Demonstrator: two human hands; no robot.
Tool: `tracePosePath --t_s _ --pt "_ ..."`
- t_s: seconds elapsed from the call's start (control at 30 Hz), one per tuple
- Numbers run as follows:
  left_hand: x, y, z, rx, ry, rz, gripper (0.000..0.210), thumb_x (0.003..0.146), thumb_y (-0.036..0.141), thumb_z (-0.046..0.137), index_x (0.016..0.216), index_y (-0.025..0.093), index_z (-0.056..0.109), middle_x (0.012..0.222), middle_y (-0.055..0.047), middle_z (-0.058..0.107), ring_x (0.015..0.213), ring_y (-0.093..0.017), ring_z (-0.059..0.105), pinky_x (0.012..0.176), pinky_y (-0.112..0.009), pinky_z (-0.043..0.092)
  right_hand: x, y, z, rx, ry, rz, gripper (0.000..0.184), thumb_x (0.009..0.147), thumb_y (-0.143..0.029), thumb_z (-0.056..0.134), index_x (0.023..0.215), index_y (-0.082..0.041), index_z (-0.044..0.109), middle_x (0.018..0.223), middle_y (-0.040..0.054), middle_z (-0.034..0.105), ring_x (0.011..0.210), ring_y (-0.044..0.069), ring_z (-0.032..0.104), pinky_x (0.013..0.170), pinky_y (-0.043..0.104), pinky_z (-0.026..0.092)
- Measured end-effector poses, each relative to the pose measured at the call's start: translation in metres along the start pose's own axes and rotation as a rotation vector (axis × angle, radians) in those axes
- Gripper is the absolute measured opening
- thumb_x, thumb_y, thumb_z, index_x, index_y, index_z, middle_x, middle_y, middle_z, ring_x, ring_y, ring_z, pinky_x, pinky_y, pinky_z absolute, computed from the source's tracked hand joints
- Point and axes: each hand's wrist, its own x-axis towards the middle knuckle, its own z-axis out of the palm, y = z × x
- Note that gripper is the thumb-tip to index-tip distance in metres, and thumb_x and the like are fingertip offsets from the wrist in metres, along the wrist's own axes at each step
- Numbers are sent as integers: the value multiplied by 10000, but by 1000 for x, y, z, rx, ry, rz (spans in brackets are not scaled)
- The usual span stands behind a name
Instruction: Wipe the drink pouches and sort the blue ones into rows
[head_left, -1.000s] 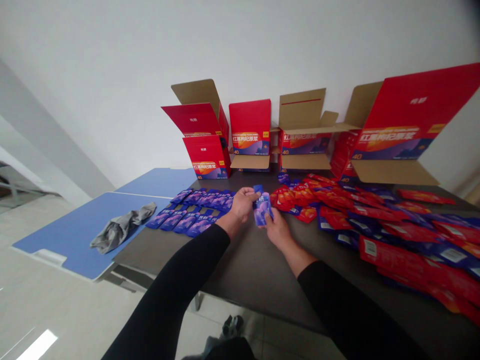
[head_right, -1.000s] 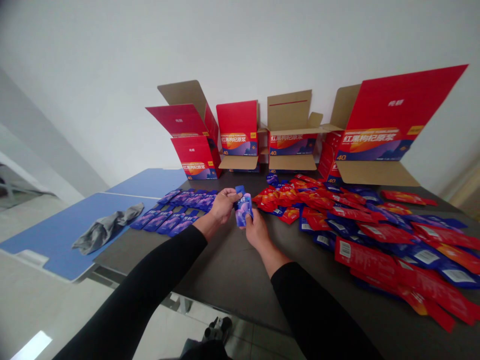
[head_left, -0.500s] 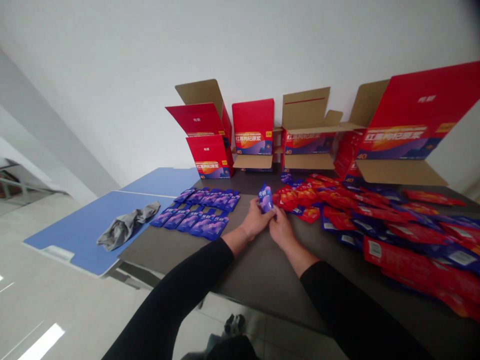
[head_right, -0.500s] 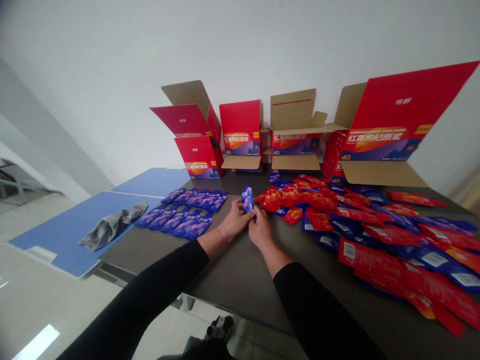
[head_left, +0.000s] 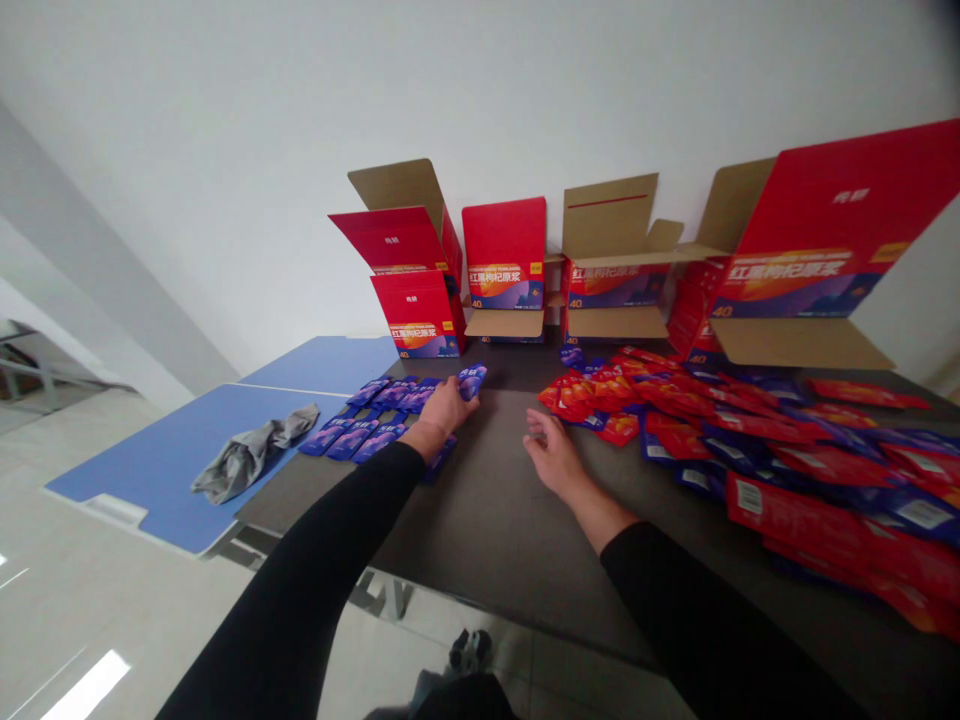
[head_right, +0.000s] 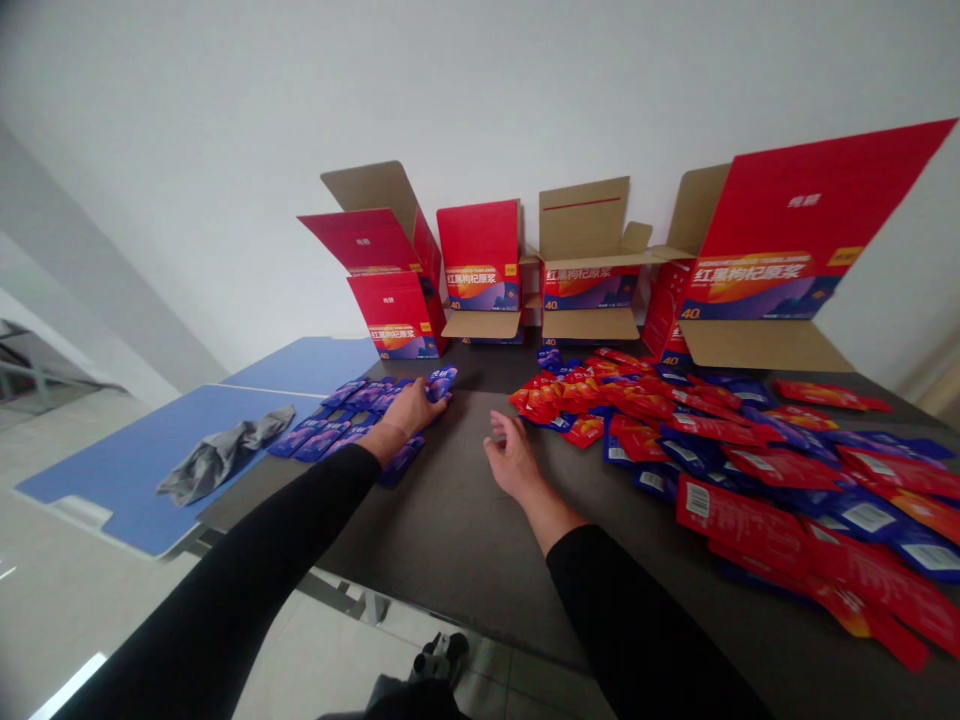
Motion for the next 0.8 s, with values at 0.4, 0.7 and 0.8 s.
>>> tracePosePath --t_s 0.4,0.7,0.8 --pt "13 -22 17 469 -70 60 568 830 530 603 1228 125 622 1186 -234 653 1168 -364 591 940 -423 464 0 -4 -2 -11 -46 -2 487 772 -149 536 1251 -217 589 1166 98 556 1017 201 581 884 387 538" --pt "12 -18 21 477 -99 17 618 856 572 536 1284 131 594 1276 -243 594 1214 -357 550 947 -427 455 0 -7 -3 -23 -43 -7 474 773 -148 521 1231 -233 609 1135 80 558 998 192 578 895 384 527" --pt "8 -15 19 467 -98 -9 620 850 578 545 1291 144 581 1305 -239 568 1246 -368 517 957 -451 449 0 -8 -2 -28 -39 6 462 772 -153 516 1217 -231 613 1129 76 565 985 188 583 896 378 522"
